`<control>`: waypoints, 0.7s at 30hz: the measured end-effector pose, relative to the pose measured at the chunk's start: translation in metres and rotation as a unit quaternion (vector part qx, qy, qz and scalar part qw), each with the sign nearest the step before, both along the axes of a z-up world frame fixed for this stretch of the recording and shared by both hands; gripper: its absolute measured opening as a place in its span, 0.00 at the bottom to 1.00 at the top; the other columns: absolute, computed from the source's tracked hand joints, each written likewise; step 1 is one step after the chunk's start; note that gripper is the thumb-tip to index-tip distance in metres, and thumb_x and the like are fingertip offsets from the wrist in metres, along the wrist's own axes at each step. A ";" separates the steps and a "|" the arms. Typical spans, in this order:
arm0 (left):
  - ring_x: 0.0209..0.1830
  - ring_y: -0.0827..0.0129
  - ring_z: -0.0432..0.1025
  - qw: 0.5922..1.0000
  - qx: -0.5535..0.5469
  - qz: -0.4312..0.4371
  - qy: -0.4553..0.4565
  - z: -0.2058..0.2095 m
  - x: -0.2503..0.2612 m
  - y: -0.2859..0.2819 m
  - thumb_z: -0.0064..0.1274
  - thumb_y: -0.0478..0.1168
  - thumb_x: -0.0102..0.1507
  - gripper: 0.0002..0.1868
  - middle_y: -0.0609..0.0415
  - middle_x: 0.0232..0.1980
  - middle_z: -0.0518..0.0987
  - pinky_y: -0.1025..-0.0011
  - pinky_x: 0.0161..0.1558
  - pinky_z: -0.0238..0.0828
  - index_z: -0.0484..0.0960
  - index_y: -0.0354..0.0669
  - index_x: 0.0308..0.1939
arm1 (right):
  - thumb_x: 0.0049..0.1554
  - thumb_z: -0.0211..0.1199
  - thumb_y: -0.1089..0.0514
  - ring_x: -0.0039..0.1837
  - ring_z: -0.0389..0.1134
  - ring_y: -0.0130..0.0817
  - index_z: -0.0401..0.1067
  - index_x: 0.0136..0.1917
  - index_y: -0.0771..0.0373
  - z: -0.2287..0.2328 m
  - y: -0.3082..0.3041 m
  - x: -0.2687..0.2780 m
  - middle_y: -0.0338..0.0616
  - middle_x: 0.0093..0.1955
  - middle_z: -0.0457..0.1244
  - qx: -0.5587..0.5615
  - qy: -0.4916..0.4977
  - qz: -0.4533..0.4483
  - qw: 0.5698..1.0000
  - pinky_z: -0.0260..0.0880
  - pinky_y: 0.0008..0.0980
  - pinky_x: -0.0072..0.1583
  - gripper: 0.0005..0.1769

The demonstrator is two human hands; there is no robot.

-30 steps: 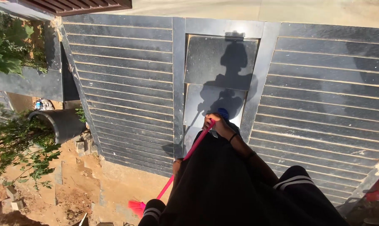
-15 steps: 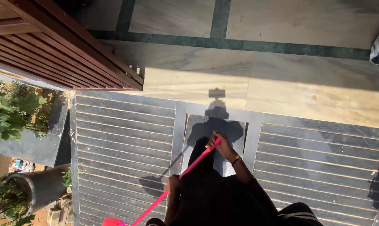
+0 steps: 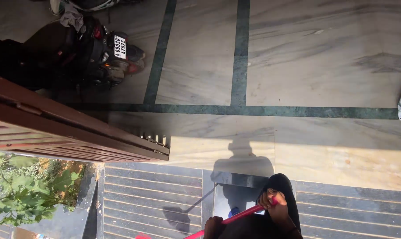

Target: The recorder is sweeping the tiled floor and outdoor entrance with a red broom.

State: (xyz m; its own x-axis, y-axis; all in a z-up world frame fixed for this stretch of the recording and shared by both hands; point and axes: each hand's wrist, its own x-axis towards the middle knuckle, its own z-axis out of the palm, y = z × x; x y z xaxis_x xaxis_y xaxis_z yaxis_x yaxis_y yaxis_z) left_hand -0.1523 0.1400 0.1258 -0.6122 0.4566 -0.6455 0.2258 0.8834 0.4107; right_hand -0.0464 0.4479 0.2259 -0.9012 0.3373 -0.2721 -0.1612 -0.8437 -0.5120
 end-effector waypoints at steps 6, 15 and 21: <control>0.31 0.48 0.78 0.975 0.180 -0.117 0.062 0.052 -0.091 0.216 0.62 0.47 0.59 0.12 0.47 0.29 0.81 0.54 0.34 0.76 0.81 0.47 0.25 | 0.65 0.50 0.58 0.28 0.54 0.35 0.55 0.28 0.61 0.089 0.114 -0.043 0.42 0.24 0.52 0.170 0.026 -0.118 0.978 0.60 0.39 0.40 0.23; 0.36 0.50 0.74 0.870 0.421 -0.255 -0.005 0.228 -0.181 0.512 0.57 0.42 0.56 0.10 0.48 0.33 0.75 0.60 0.39 0.71 0.75 0.42 0.35 | 0.52 0.63 0.68 0.34 0.63 0.40 0.67 0.34 0.69 0.230 0.270 -0.146 0.44 0.31 0.62 0.592 -0.084 -0.148 0.788 0.63 0.35 0.38 0.07; 0.33 0.52 0.73 0.798 0.510 -0.278 0.162 0.285 -0.254 0.595 0.64 0.47 0.61 0.19 0.53 0.27 0.76 0.60 0.44 0.70 0.71 0.44 0.25 | 0.47 0.67 0.67 0.34 0.65 0.43 0.66 0.29 0.64 0.286 0.333 -0.232 0.45 0.29 0.61 0.665 0.002 -0.124 0.736 0.62 0.37 0.37 0.11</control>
